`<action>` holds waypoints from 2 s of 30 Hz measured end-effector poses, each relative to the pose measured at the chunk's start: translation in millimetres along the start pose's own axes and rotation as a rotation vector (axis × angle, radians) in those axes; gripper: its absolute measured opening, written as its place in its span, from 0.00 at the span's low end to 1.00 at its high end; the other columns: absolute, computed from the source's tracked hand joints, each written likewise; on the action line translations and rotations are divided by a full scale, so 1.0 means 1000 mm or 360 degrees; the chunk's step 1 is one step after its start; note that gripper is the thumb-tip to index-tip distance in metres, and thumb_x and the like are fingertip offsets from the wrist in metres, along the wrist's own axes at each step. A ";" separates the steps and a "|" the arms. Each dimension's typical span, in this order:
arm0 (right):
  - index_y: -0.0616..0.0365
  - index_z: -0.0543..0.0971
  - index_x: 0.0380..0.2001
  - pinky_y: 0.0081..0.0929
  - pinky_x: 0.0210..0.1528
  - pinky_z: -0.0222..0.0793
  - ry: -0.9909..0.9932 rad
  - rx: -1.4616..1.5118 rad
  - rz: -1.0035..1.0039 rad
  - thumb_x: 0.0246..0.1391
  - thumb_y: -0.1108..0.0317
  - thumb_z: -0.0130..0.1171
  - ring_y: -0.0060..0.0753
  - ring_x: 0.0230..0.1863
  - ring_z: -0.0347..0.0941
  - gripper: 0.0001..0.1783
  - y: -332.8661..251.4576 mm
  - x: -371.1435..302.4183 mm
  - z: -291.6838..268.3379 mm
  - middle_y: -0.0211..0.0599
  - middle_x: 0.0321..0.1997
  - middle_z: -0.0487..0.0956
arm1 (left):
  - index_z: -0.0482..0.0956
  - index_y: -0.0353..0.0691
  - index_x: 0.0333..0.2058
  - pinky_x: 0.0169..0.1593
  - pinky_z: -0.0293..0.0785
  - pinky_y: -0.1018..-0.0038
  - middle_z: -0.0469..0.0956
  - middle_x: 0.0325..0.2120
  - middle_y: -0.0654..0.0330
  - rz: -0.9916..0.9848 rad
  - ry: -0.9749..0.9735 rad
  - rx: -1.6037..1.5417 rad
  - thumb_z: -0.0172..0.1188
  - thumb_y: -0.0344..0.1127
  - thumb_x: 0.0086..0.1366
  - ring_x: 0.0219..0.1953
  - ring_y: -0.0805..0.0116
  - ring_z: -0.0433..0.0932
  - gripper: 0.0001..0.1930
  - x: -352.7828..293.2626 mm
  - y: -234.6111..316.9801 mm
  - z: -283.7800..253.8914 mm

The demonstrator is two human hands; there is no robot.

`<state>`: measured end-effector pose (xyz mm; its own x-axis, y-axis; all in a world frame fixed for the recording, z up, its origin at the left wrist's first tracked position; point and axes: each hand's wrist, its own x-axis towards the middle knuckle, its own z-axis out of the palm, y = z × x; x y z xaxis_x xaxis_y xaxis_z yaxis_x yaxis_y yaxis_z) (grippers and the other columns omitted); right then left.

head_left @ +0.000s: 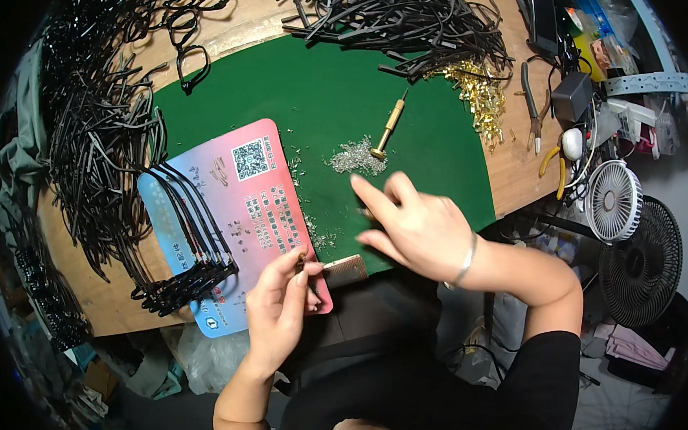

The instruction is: The person assembles eyeglasses by inserting small metal components into the frame arms and tightening them with a screwdriver. The person handles multiple glasses frames one at a time, placing completed units on the table.

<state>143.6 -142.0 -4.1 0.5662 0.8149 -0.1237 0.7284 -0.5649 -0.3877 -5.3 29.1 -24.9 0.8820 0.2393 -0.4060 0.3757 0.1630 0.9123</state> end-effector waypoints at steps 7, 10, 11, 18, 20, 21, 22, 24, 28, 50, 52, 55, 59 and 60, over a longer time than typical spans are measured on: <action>0.59 0.64 0.54 0.30 0.21 0.72 -0.0050 -0.0081 0.0069 0.45 0.52 0.61 0.38 0.23 0.73 0.36 -0.004 -0.010 0.010 0.44 0.35 0.66 | 0.68 0.30 0.49 0.28 0.73 0.83 0.78 0.35 0.56 0.0069 0.0180 0.0011 0.46 0.23 0.65 0.22 0.81 0.71 0.14 0.000 0.005 0.010; 0.59 0.65 0.48 0.35 0.25 0.72 0.0093 0.0219 0.0141 0.48 0.63 0.58 0.45 0.26 0.73 0.25 0.008 -0.010 0.003 0.45 0.35 0.65 | 0.68 0.30 0.47 0.28 0.73 0.83 0.79 0.34 0.56 0.0147 0.0212 0.0126 0.46 0.23 0.65 0.23 0.80 0.72 0.12 0.004 -0.001 0.013; 0.59 0.64 0.46 0.38 0.27 0.72 0.0086 0.0299 0.0155 0.48 0.68 0.56 0.47 0.28 0.73 0.22 0.010 -0.009 -0.003 0.45 0.36 0.65 | 0.68 0.30 0.47 0.28 0.73 0.82 0.79 0.34 0.55 0.0209 0.0198 0.0220 0.46 0.23 0.65 0.23 0.80 0.72 0.12 0.007 -0.004 0.014; 0.53 0.68 0.47 0.34 0.24 0.72 0.0160 0.0125 0.0084 0.47 0.72 0.56 0.41 0.26 0.73 0.21 0.014 0.001 0.010 0.43 0.35 0.65 | 0.68 0.29 0.46 0.28 0.73 0.81 0.79 0.33 0.55 0.0217 0.0189 0.0199 0.46 0.22 0.64 0.23 0.79 0.73 0.11 0.020 -0.010 0.015; 0.52 0.69 0.46 0.32 0.21 0.71 0.0183 0.0046 0.0097 0.46 0.72 0.57 0.39 0.24 0.73 0.21 0.012 0.001 0.013 0.43 0.34 0.66 | 0.68 0.29 0.46 0.28 0.73 0.81 0.80 0.33 0.54 0.0245 0.0172 0.0265 0.46 0.21 0.63 0.22 0.79 0.73 0.12 0.018 -0.010 0.015; 0.52 0.70 0.46 0.31 0.19 0.71 0.0227 0.0024 0.0079 0.45 0.72 0.57 0.38 0.23 0.73 0.21 0.013 0.003 0.014 0.42 0.34 0.66 | 0.68 0.29 0.45 0.27 0.73 0.81 0.80 0.33 0.54 0.0279 0.0159 0.0288 0.46 0.21 0.63 0.22 0.80 0.73 0.11 0.020 -0.010 0.014; 0.53 0.70 0.46 0.31 0.19 0.71 0.0224 0.0010 0.0092 0.44 0.72 0.57 0.38 0.23 0.73 0.22 0.012 0.003 0.015 0.42 0.34 0.66 | 0.68 0.29 0.45 0.27 0.73 0.81 0.80 0.33 0.54 0.0258 0.0161 0.0238 0.46 0.21 0.63 0.22 0.80 0.73 0.11 0.020 -0.011 0.013; 0.53 0.70 0.46 0.31 0.19 0.71 0.0216 -0.0020 0.0119 0.44 0.71 0.57 0.37 0.22 0.73 0.22 0.011 0.005 0.017 0.42 0.33 0.65 | 0.68 0.29 0.45 0.27 0.73 0.81 0.80 0.33 0.54 0.0217 0.0162 0.0138 0.46 0.21 0.63 0.22 0.80 0.73 0.11 0.021 -0.014 0.012; 0.52 0.69 0.47 0.30 0.18 0.71 0.0224 -0.0068 0.0083 0.42 0.71 0.58 0.35 0.21 0.72 0.25 0.012 0.006 0.021 0.41 0.33 0.65 | 0.68 0.29 0.45 0.26 0.72 0.82 0.80 0.33 0.54 0.0180 0.0134 0.0203 0.46 0.21 0.64 0.22 0.80 0.73 0.11 0.019 -0.012 0.010; 0.52 0.68 0.48 0.40 0.28 0.73 -0.0221 0.0578 0.0082 0.53 0.70 0.48 0.49 0.25 0.72 0.17 -0.003 0.007 0.000 0.46 0.34 0.68 | 0.71 0.30 0.44 0.31 0.74 0.81 0.81 0.32 0.54 0.0113 0.0295 0.0181 0.49 0.23 0.63 0.29 0.78 0.77 0.11 0.016 -0.011 0.012; 0.52 0.66 0.49 0.43 0.36 0.72 -0.0381 0.0970 -0.0126 0.54 0.69 0.48 0.53 0.31 0.71 0.17 -0.018 0.007 -0.004 0.49 0.36 0.69 | 0.71 0.30 0.44 0.32 0.75 0.80 0.81 0.31 0.53 0.0339 0.0351 0.0421 0.50 0.23 0.62 0.29 0.77 0.78 0.11 0.018 -0.013 0.015; 0.57 0.68 0.44 0.38 0.30 0.74 -0.0519 0.0940 -0.0048 0.53 0.70 0.50 0.49 0.30 0.71 0.15 -0.030 0.013 0.008 0.49 0.31 0.71 | 0.72 0.30 0.43 0.32 0.76 0.78 0.80 0.29 0.52 0.0598 0.0502 0.0745 0.51 0.21 0.60 0.28 0.71 0.80 0.12 0.018 -0.020 0.021; 0.59 0.68 0.43 0.37 0.28 0.75 -0.0403 0.0904 -0.0144 0.52 0.70 0.50 0.48 0.29 0.71 0.14 -0.029 0.013 0.013 0.48 0.28 0.71 | 0.73 0.30 0.42 0.31 0.76 0.76 0.79 0.28 0.51 0.0639 0.0581 0.0778 0.52 0.21 0.58 0.27 0.67 0.81 0.11 0.019 -0.022 0.025; 0.59 0.68 0.43 0.37 0.28 0.75 -0.0395 0.0901 -0.0150 0.52 0.70 0.50 0.48 0.29 0.71 0.14 -0.029 0.012 0.014 0.48 0.28 0.71 | 0.73 0.30 0.41 0.31 0.76 0.75 0.79 0.28 0.50 0.0628 0.0590 0.0786 0.53 0.21 0.58 0.27 0.67 0.81 0.11 0.019 -0.022 0.026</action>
<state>124.0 -114.1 -7.3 0.3534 0.9022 -0.2474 0.4148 -0.3882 -0.8230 10.5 5.1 -51.0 0.8568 0.5136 0.0459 0.2120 -0.4319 0.8766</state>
